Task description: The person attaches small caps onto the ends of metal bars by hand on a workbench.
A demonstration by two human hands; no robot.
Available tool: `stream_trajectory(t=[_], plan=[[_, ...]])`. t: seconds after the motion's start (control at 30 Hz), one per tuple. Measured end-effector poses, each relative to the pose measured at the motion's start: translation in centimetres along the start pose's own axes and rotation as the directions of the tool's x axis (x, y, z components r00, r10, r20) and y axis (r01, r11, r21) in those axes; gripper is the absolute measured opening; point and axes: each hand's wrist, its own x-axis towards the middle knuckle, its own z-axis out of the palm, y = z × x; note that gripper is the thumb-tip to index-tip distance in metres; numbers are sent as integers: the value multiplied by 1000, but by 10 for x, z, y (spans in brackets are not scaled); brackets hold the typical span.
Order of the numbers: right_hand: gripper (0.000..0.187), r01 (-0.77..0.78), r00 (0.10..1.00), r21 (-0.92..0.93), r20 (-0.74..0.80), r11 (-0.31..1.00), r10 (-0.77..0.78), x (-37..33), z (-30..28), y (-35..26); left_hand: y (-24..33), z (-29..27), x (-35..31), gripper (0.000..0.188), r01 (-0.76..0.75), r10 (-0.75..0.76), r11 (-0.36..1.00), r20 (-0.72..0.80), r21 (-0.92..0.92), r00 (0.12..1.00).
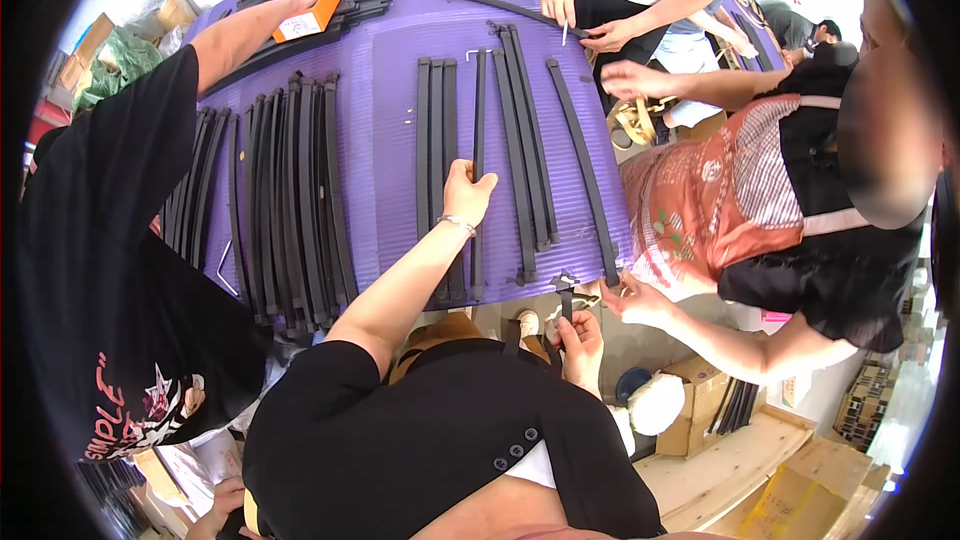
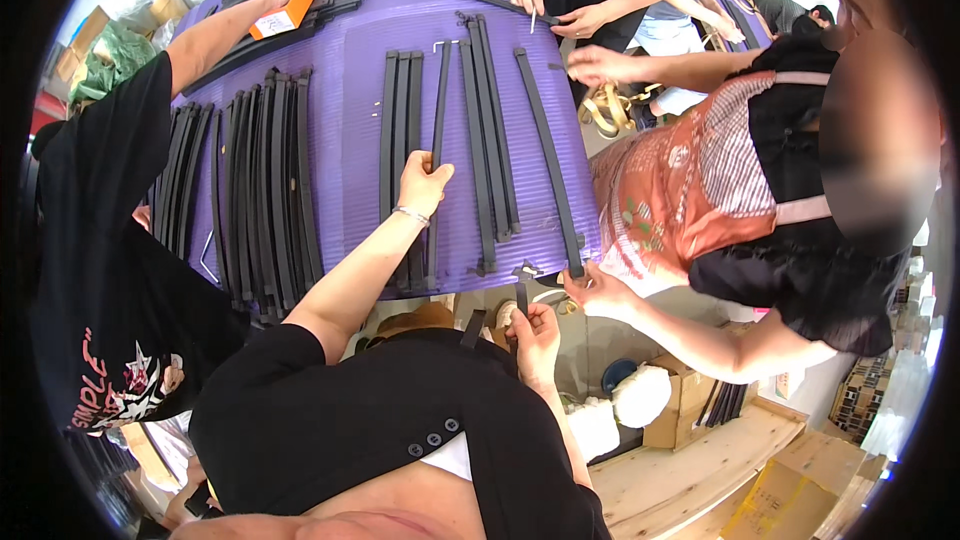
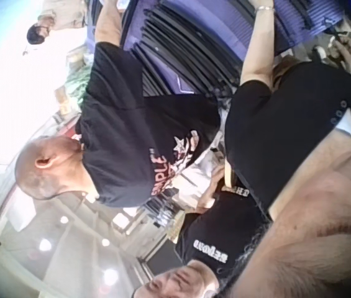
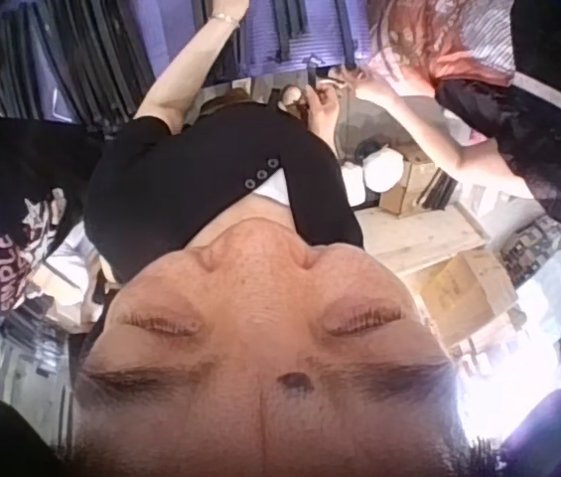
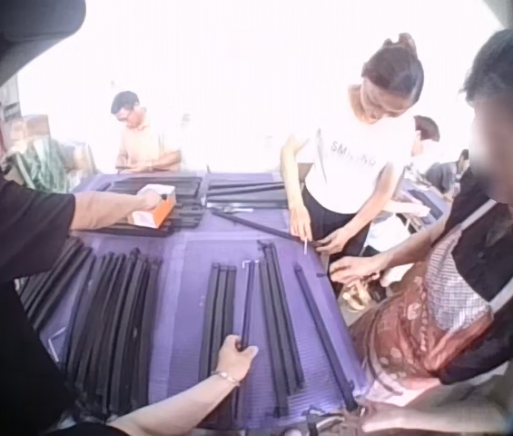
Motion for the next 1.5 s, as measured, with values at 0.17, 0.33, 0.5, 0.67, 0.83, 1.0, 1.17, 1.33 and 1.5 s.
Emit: stream_trajectory(t=[0.17, 0.33, 0.5, 0.67, 0.83, 1.0, 1.17, 1.33, 1.5], plan=[[14, -55, 998, -43, -34, 998, 54, -7, 8, 0, -17, 14, -6, 38, -86, 193, 913, -239, 398, 952], [15, -39, 999, -31, -36, 999, 38, -9, 4, -2, -11, 23, -11, 42, -81, 211, 866, -213, 494, 954], [14, -53, 998, -52, -42, 997, 51, -6, 2, -2, -15, 21, 3, 45, -98, 190, 802, -96, 590, 977], [11, -48, 999, -132, -15, 990, 47, -5, -1, -10, -15, 13, 13, 47, -133, 173, 796, -12, 591, 985], [13, -92, 994, -83, -61, 992, 87, -1, -2, -3, -6, 11, 20, 46, -47, 28, 795, 41, 605, 999], [13, -110, 991, -76, -88, 991, 103, -3, 2, -9, -9, 13, 22, 47, -41, 10, 817, 56, 575, 998], [14, -95, 992, -68, -94, 993, 89, 0, -1, -8, -30, 15, 39, 46, -103, 80, 818, 65, 565, 995], [14, -81, 995, -147, -66, 986, 72, -4, 1, -15, -24, -3, 42, 37, -63, 28, 949, 116, 310, 993], [11, -31, 998, -146, -64, 989, 22, 4, -8, -1, -52, 3, 54, 24, 64, -85, 993, 218, 99, 972]])
